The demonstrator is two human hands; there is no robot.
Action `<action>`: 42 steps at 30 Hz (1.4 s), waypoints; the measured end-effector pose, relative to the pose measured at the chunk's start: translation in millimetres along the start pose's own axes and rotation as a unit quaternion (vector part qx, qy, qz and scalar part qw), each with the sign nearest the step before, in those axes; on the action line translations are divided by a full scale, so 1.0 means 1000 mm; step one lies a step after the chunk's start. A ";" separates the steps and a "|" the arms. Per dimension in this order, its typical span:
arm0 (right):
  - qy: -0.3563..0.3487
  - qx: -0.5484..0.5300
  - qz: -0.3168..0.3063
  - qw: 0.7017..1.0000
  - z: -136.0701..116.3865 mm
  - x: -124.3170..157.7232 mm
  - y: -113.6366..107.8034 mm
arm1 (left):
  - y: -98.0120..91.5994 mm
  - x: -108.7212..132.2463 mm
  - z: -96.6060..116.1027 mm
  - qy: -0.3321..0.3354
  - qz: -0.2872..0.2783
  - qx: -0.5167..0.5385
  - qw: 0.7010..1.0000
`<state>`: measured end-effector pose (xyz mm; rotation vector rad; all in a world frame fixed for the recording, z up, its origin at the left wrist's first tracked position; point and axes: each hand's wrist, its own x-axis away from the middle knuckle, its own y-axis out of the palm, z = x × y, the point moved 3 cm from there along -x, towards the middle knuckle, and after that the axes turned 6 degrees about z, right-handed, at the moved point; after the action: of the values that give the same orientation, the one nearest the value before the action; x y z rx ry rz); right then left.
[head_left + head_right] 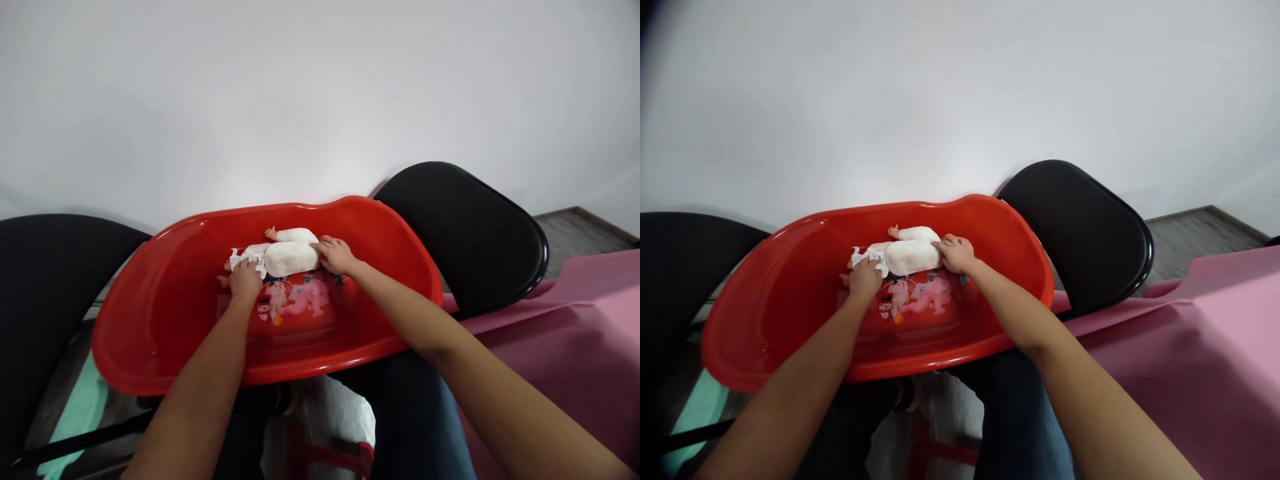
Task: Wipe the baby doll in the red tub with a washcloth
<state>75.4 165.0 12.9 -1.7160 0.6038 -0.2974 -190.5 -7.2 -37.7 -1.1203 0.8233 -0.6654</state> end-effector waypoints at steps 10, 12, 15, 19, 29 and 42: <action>-0.002 -0.002 0.002 1.000 0.001 0.000 0.001 | -0.012 0.001 -0.009 -0.168 0.007 -0.019 0.986; 0.001 -0.002 0.002 1.000 0.001 0.000 0.001 | -0.014 -0.003 -0.003 -0.157 0.024 0.031 0.987; 0.000 -0.003 0.000 1.000 0.001 0.000 0.001 | -0.013 -0.008 0.009 -0.084 0.061 0.118 0.988; 0.000 -0.003 -0.004 1.000 0.001 0.000 0.001 | -0.004 -0.008 0.011 -0.059 0.078 0.161 0.982; -0.005 -0.010 0.013 1.000 0.001 0.000 0.001 | 0.003 -0.001 -0.018 -0.177 0.042 0.077 0.980; -0.003 -0.011 0.002 1.000 -0.001 0.000 0.001 | -0.016 -0.025 0.044 0.087 0.106 0.230 0.963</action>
<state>74.9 164.2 11.9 -1.7357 0.6083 -0.2840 -167.8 30.6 -7.5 -0.5501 0.8673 -0.7350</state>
